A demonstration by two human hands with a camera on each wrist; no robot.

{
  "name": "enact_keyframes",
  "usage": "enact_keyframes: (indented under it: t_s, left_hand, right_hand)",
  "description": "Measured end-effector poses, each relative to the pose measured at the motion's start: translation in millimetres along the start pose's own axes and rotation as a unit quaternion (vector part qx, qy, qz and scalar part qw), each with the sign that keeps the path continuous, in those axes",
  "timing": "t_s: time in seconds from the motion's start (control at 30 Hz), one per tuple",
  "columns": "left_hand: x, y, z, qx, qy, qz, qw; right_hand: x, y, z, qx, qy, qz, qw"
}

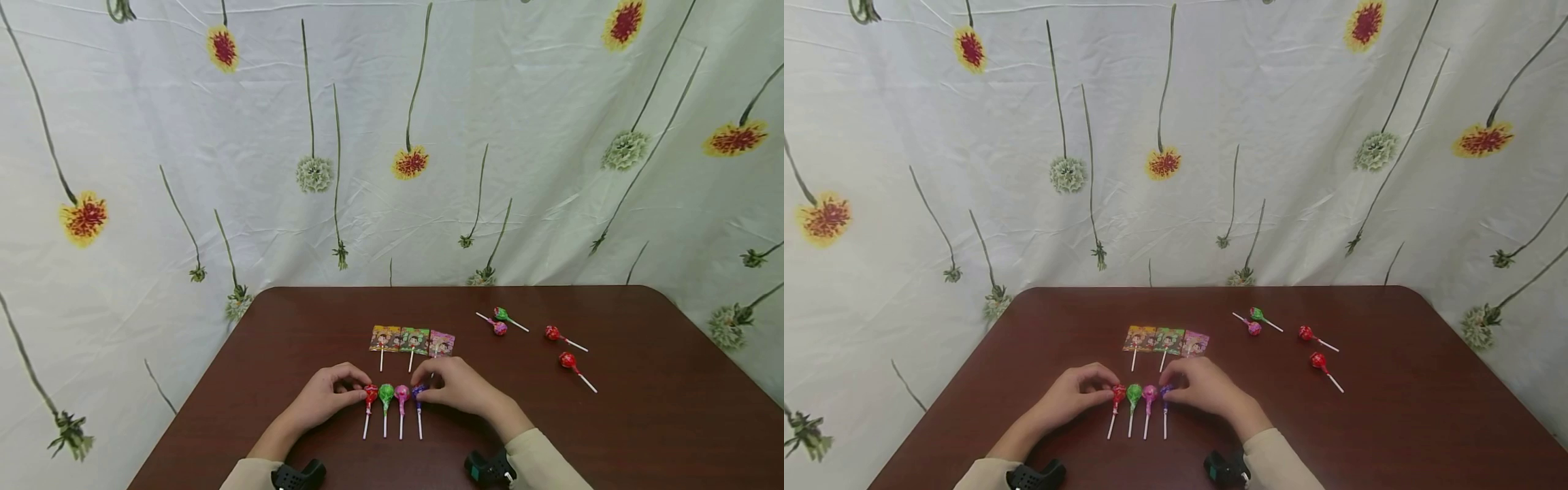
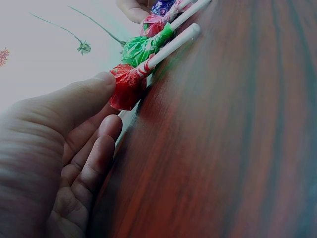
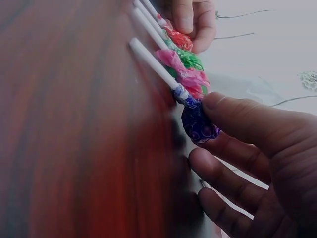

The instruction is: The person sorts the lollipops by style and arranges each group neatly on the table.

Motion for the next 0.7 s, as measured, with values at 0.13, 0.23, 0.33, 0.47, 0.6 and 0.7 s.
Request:
enact_keyframes:
  t_s: [0.13,0.23,0.33,0.47,0.6,0.7]
  left_hand:
    - [-0.2,0.8,-0.1,-0.004,0.009,-0.001,1.0000]
    - [-0.1,1.0,-0.3,-0.006,0.008,0.000,0.9999]
    - [0.1,0.6,0.0,-0.007,0.001,0.000,1.0000]
    - [0.7,0.1,0.6,-0.006,-0.004,-0.001,1.0000]
    - [0.9,0.3,0.0,-0.006,0.005,-0.001,1.0000]
    - [0.7,0.3,0.6,-0.002,0.004,-0.002,1.0000]
  right_hand:
    - [-0.2,1.4,2.6,-0.008,-0.006,0.000,1.0000]
    - [-0.2,0.8,4.9,-0.016,-0.006,-0.001,0.9999]
    - [-0.1,0.0,6.0,-0.020,-0.004,-0.001,0.9998]
    - [-0.1,-1.1,6.9,-0.020,-0.002,0.000,0.9998]
    - [-0.4,-2.0,7.0,-0.023,-0.004,0.000,0.9997]
    - [-0.6,-2.8,6.7,-0.031,-0.009,-0.003,0.9995]
Point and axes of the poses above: each hand's wrist, its own x-axis towards the middle knuckle, its own y-axis out of the palm, z = x × y, the point moved 6 cm from there along x, towards the middle knuckle, and after that the axes turned 5 degrees about y, right-handed, at the moved point
